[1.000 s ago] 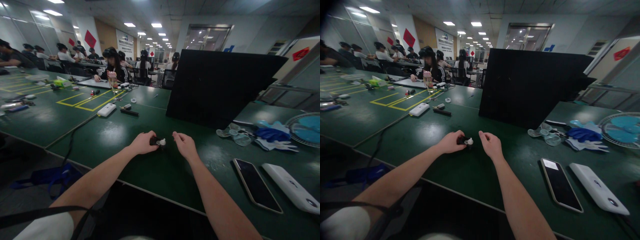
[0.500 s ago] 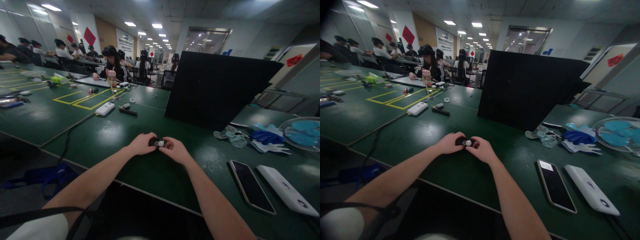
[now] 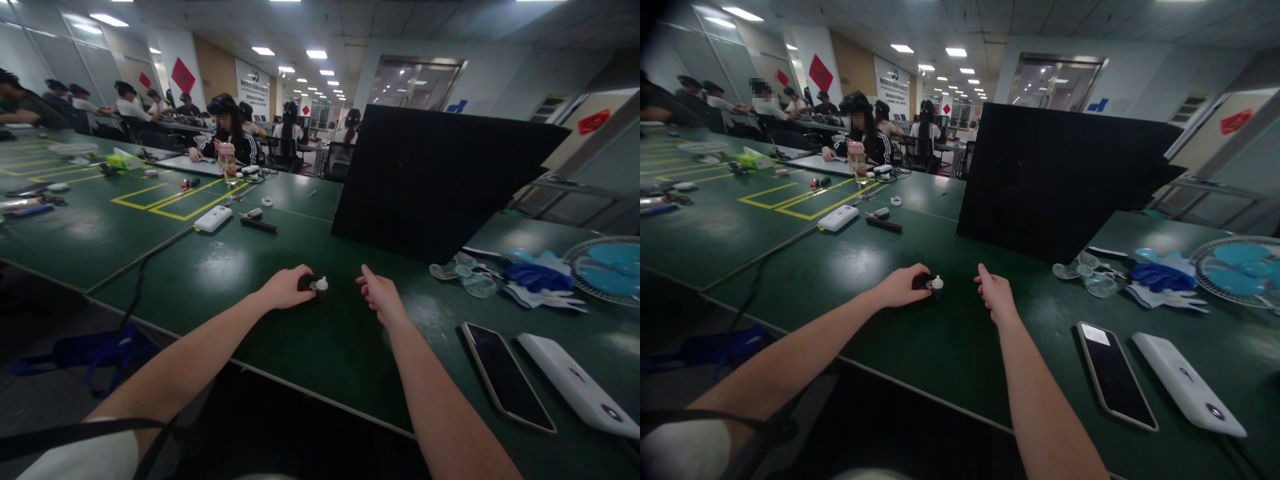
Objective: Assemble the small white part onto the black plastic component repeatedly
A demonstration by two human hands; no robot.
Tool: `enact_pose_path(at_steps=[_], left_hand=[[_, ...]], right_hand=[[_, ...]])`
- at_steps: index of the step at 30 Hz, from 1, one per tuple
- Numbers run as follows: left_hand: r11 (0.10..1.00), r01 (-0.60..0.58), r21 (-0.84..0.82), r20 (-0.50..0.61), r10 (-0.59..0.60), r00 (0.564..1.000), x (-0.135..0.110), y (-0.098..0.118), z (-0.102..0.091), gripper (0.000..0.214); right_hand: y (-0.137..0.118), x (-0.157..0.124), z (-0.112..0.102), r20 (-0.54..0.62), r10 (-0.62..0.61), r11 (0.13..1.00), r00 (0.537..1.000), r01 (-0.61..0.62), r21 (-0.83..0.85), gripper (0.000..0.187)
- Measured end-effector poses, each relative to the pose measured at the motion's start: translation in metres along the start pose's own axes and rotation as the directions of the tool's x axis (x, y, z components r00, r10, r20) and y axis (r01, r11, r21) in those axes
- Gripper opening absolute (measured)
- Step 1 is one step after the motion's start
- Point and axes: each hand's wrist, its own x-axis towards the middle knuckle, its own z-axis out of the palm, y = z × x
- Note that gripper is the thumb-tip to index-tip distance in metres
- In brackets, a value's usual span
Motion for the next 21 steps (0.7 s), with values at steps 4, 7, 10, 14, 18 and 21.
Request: enact_pose_path(at_steps=[4, 7, 10, 14, 18, 21], left_hand=[[0.998, 0.053, -0.029, -0.043, -0.054, 0.998, -0.006, -0.022, -0.023, 0.052], [0.984, 0.151, 0.1, -0.153, -0.134, 0.979, -0.018, -0.051, -0.053, 0.052], [0.923, 0.211, 0.323, -0.295, -0.114, 0.949, -0.035, -0.08, -0.085, 0.049], [0.83, 0.16, 0.534, -0.298, 0.007, 0.955, -0.055, -0.102, -0.11, 0.044], [0.777, 0.195, 0.598, -0.328, 0.015, 0.945, -0.065, -0.115, -0.112, 0.045], [0.75, 0.366, 0.551, -0.514, -0.041, 0.857, -0.068, -0.124, -0.11, 0.045]], right_hand=[[-0.001, -0.001, -0.001, 0.006, 0.001, 1.0, 1.0, -0.001, -0.008, 0.051], [0.0, 0.002, 0.0, -0.004, -0.012, 1.0, 1.0, 0.012, -0.028, 0.051], [0.001, 0.003, 0.002, -0.009, -0.015, 0.999, 1.0, 0.015, -0.032, 0.051], [0.0, 0.002, 0.004, -0.023, -0.001, 0.999, 1.0, 0.0, -0.047, 0.05], [-0.002, 0.0, 0.003, -0.032, 0.005, 0.999, 0.999, -0.006, -0.046, 0.046], [-0.002, 0.0, 0.003, -0.024, 0.011, 0.999, 1.0, -0.012, -0.037, 0.044]])
